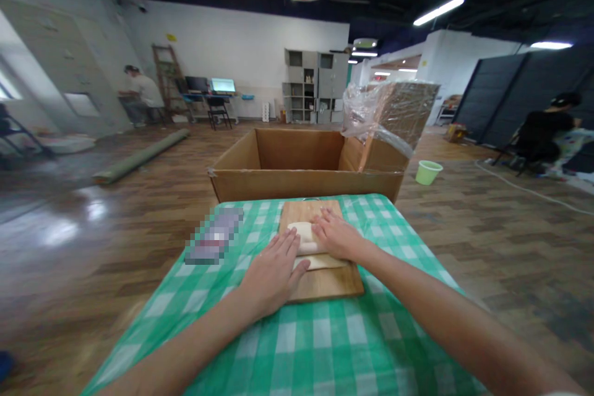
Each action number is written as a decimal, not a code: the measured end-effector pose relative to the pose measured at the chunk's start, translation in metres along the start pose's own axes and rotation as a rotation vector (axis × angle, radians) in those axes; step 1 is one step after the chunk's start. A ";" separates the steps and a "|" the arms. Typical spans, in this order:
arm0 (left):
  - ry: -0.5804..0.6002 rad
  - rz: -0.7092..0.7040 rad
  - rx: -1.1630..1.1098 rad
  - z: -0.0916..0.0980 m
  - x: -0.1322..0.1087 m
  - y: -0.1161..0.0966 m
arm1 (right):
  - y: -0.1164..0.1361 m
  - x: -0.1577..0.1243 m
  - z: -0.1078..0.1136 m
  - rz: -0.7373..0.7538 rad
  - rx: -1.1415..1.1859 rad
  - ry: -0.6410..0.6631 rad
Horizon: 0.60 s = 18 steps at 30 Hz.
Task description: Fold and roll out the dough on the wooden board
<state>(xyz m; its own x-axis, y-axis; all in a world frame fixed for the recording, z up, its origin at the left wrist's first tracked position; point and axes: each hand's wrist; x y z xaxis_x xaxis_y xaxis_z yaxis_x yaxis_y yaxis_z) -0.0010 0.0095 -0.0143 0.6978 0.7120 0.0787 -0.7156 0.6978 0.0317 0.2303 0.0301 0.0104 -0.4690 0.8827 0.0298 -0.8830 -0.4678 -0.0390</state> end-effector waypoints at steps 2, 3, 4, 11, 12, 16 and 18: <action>0.050 -0.036 -0.013 0.000 0.019 0.010 | 0.005 0.000 -0.009 -0.003 -0.010 -0.008; 0.075 -0.047 -0.013 0.000 0.030 0.015 | 0.008 -0.002 -0.012 -0.008 -0.021 -0.013; 0.097 -0.058 -0.003 0.000 0.041 0.019 | 0.010 -0.005 -0.014 -0.018 -0.029 -0.015; 0.107 0.009 0.028 -0.001 0.059 0.017 | 0.018 -0.018 -0.015 -0.078 0.034 0.033; 0.080 0.038 0.031 0.000 0.053 0.013 | 0.019 -0.020 -0.015 -0.075 0.042 0.031; 0.039 0.104 0.025 0.003 0.035 -0.001 | 0.027 -0.028 -0.017 -0.069 0.041 0.013; 0.025 0.101 0.032 0.003 0.031 -0.005 | 0.031 -0.031 -0.018 -0.064 0.044 0.011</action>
<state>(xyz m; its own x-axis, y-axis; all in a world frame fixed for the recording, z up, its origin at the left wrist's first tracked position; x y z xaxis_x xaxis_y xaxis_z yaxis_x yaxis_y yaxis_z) 0.0239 0.0278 -0.0087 0.6227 0.7803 0.0580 -0.7824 0.6202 0.0569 0.2182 -0.0112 -0.0098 -0.4111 0.9114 0.0199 -0.9115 -0.4113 0.0063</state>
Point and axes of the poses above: each hand's wrist, its own x-axis towards the middle knuckle, its own z-axis out of the back of the hand, y = z × x, and after that the axes turned 14 degrees about y, right-handed
